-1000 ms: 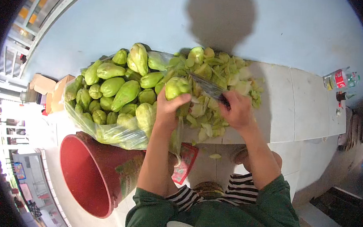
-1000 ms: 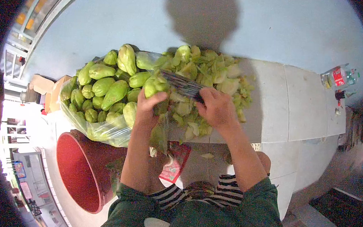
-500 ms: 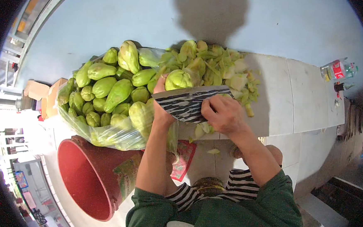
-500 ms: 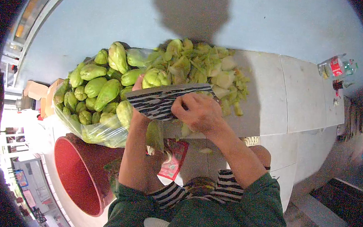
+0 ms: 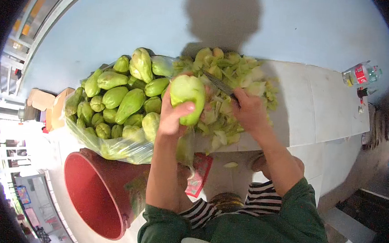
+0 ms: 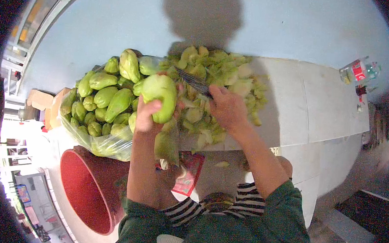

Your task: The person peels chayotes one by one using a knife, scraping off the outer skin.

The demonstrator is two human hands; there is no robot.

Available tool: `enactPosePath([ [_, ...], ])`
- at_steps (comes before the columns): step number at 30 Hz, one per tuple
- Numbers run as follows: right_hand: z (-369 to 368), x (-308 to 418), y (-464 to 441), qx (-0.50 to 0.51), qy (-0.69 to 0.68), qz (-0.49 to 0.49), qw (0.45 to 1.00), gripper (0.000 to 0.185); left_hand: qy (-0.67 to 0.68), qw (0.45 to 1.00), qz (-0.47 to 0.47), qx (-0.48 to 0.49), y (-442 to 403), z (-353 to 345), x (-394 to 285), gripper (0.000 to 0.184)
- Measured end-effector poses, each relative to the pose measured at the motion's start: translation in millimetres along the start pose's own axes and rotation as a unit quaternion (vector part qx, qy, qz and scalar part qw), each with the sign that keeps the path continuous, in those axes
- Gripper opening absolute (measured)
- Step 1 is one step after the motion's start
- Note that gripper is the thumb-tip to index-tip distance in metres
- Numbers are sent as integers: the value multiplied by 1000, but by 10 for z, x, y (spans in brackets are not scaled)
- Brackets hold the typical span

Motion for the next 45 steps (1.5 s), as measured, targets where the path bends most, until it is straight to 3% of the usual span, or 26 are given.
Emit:
enactPosePath([
  [1,11,3,29,-11,-36,-3,999,13,-3,1000,3,-2,48,87,26,69],
  [3,60,30,20,-15,-41,20,999,15,88,988,24,-122,80,369,159,74],
  [5,83,60,63,-14,-53,37,998,18,24,992,20,-124,126,471,145,75],
  [7,107,193,161,-11,-42,155,987,30,-23,999,43,-1,116,415,80,75],
  [8,103,202,177,-12,-42,147,988,30,0,1000,25,15,104,420,92,72],
  [9,160,323,224,-42,-71,194,978,32,2,999,33,16,119,480,216,72],
  [10,218,416,274,-71,-100,241,963,35,43,997,27,-55,130,615,350,70],
  [11,225,434,285,-70,-99,238,964,35,82,988,19,-126,152,746,453,68],
  [12,256,466,309,-83,-110,254,957,34,76,995,5,-59,120,571,369,65],
  [13,290,489,326,-98,-120,270,950,34,76,995,6,-57,119,616,406,65],
  [19,374,507,357,-119,-108,290,944,26,92,987,-2,-130,287,998,637,66],
  [21,407,514,360,-119,-101,291,944,25,171,984,18,-42,299,885,552,69],
  [23,428,491,376,-120,-94,293,944,24,56,997,0,-46,289,901,618,72],
  [24,430,474,390,-105,-102,300,943,23,110,993,-28,-11,192,565,459,76],
  [26,395,411,353,-90,-109,306,941,23,63,992,62,-88,162,430,353,76],
  [27,227,228,172,-30,-53,183,981,21,10,997,71,-23,196,410,306,75],
  [28,99,38,50,24,6,57,998,19,55,995,71,39,87,171,267,74],
  [31,60,-126,10,51,3,-34,998,18,80,989,34,119,29,14,153,75],
  [33,78,-101,18,42,-24,-40,998,16,102,989,33,104,41,20,156,70],
  [35,62,-70,41,33,-60,-55,996,15,0,996,66,59,66,161,235,81],
  [37,49,-106,30,40,-54,-78,995,14,-17,992,85,95,9,53,212,77],
  [38,51,-121,11,42,-54,-75,995,14,94,994,23,-47,-35,83,175,73],
  [39,24,-138,11,60,-41,-80,994,18,200,961,-40,-188,-45,117,106,70],
  [41,4,-102,3,76,-33,-78,993,22,168,974,-40,-146,-105,201,76,60],
  [43,65,-17,9,61,-25,-50,997,21,127,940,82,-308,6,464,293,56],
  [45,70,38,34,57,-16,-23,998,22,170,934,110,-296,25,518,337,57],
])
Point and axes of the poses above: each hand's wrist, its own y-axis away from the middle knuckle, its own z-axis out of the back of the hand, x = y × z, the point moved 6 cm from there along -y, towards the middle knuckle, and after that the axes turned 12 degrees about -z, right-handed, at the moved point
